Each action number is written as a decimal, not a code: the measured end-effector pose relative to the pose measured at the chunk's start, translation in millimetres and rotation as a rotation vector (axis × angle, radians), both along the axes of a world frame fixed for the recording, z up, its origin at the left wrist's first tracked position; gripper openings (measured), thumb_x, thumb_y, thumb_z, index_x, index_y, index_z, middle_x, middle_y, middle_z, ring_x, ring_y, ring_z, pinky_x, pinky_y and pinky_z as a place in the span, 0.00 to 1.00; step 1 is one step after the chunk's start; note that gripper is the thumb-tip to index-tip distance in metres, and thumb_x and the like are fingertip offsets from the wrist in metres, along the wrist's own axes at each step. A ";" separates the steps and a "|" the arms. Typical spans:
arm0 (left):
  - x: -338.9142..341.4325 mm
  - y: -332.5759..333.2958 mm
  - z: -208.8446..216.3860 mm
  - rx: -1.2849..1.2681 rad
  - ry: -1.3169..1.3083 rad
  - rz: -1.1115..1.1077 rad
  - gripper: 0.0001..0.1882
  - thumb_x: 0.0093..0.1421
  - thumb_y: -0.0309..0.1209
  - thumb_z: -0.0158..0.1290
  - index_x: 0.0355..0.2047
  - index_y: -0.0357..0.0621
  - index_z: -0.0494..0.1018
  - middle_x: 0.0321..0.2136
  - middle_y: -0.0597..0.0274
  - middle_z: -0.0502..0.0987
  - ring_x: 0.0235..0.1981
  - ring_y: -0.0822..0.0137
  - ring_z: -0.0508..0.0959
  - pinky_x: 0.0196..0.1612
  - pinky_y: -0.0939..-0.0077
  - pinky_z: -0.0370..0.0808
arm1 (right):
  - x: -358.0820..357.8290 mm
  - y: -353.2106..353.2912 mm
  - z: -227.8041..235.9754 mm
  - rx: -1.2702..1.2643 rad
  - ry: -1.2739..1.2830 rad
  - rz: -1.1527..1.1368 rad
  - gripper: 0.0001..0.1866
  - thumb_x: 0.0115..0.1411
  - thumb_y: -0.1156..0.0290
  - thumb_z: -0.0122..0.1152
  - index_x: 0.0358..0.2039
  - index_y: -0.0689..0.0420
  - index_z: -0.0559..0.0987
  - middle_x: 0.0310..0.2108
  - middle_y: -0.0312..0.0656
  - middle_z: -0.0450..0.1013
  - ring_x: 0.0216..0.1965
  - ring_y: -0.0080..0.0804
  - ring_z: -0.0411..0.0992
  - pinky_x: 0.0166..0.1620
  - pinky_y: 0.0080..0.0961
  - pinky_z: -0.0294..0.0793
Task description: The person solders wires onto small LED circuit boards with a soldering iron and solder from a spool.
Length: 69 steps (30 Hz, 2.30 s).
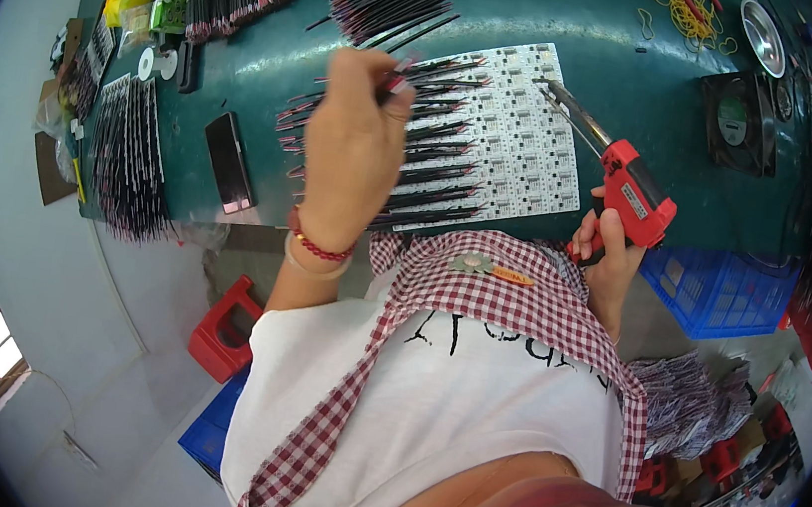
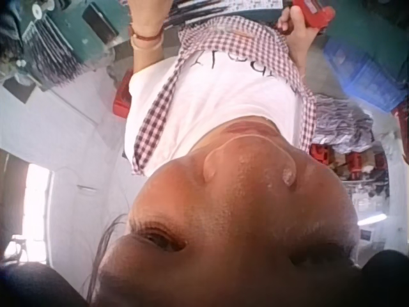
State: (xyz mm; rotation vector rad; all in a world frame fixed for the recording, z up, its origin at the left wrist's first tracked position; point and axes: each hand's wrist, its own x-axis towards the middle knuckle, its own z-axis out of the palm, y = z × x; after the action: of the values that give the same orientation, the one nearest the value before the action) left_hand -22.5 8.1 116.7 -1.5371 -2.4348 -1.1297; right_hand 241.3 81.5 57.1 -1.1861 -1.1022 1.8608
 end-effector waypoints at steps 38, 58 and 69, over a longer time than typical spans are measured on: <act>6.6 36.1 -94.7 -0.340 -0.188 -0.174 0.11 0.51 0.31 0.56 0.23 0.34 0.71 0.22 0.43 0.74 0.26 0.44 0.75 0.30 0.57 0.71 | -8.6 -11.1 -9.9 0.023 -0.189 0.189 0.10 0.62 0.69 0.53 0.35 0.64 0.72 0.18 0.36 0.66 0.16 0.18 0.62 0.22 0.17 0.62; 0.6 37.5 -95.7 -0.323 -0.200 -0.242 0.11 0.50 0.31 0.57 0.26 0.32 0.74 0.23 0.43 0.75 0.27 0.44 0.75 0.32 0.59 0.71 | -8.3 -14.6 -7.0 -0.015 -0.161 0.106 0.08 0.61 0.71 0.56 0.28 0.62 0.75 0.16 0.32 0.67 0.16 0.15 0.63 0.20 0.15 0.60; 0.0 38.2 -96.1 -0.350 -0.190 -0.259 0.10 0.50 0.30 0.56 0.27 0.32 0.74 0.25 0.44 0.75 0.28 0.45 0.75 0.33 0.59 0.72 | -2.4 -18.9 -15.3 0.034 -0.204 0.125 0.08 0.60 0.71 0.56 0.33 0.64 0.76 0.17 0.33 0.68 0.16 0.16 0.64 0.21 0.16 0.62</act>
State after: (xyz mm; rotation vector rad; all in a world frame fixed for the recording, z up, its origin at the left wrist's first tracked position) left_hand -22.5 46.3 20.7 -1.9771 -2.7377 -0.9583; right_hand 238.9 62.6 41.8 -1.3377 -1.3418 1.8361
